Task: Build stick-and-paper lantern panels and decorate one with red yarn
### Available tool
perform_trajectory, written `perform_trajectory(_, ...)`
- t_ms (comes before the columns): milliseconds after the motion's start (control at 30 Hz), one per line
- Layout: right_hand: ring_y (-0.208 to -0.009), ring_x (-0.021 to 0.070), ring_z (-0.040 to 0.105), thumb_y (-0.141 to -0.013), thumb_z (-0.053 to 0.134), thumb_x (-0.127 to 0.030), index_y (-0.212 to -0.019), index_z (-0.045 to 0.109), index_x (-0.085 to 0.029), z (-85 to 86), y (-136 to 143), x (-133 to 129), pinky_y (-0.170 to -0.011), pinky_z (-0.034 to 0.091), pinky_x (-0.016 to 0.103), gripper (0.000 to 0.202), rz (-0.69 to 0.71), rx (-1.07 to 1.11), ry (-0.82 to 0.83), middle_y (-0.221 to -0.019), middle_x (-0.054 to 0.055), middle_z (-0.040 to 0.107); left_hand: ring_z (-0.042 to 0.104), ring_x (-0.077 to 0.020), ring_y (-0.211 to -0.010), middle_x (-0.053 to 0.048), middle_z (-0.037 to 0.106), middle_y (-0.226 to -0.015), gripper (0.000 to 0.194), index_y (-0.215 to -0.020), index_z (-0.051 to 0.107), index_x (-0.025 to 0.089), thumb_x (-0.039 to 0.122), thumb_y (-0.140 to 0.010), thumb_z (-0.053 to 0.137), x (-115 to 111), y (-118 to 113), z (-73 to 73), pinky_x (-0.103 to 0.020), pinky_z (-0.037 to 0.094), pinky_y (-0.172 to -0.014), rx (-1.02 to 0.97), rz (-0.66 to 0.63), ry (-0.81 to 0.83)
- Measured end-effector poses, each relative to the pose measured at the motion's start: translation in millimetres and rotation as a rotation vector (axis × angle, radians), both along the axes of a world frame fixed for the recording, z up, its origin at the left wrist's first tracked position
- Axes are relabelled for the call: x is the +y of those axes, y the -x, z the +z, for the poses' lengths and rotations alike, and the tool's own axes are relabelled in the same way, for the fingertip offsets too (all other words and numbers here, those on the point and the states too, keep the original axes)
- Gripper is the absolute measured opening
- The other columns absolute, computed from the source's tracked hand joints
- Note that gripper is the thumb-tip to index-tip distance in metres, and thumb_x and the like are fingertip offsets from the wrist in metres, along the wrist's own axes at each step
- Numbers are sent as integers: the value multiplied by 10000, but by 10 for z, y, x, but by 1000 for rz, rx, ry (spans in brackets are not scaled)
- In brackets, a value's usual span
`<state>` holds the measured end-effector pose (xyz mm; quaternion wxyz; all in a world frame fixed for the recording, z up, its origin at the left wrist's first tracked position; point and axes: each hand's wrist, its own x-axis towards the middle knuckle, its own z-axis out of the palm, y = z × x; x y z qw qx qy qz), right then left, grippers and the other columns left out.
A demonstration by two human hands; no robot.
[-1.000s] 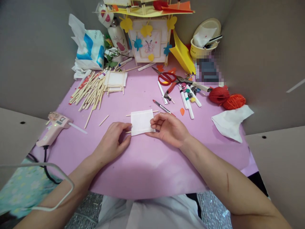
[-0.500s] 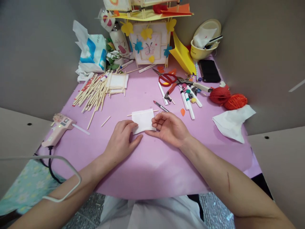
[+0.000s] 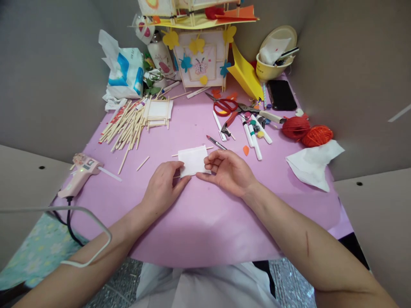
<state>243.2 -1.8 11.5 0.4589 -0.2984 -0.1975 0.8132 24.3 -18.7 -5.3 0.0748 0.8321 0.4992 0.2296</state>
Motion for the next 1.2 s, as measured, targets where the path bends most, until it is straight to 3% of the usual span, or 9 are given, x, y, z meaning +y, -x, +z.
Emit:
perform_trajectory(567,-720,127,550,-746,665,-260,-710,660,-184,28,-5,65,-976,468,540,85,-61,59,9,-775,5,634,578,-223,-872,-73,630,-937,226,-1099,513,168,195,-888,589,48,-20,-8,-376,496,-790,-67,60,44)
perform_trajectory(967,-854,190,609,-774,622,-308,-718,623,-198,-22,-52,212,-985,437,626,123,-93,155,129,-850,25,673,582,-222,-890,-72,626,-950,227,-1108,507,175,192,-892,575,56,-20,-7,-378,498,-803,-74,65,39)
perform_trajectory(1200,-882,194,609,-773,611,-302,-753,625,-211,-42,-40,228,-986,452,612,94,-169,164,74,-889,23,676,585,-228,-904,-80,630,-960,191,-1098,519,175,184,-907,517,65,-23,-17,-395,495,-822,-98,72,55)
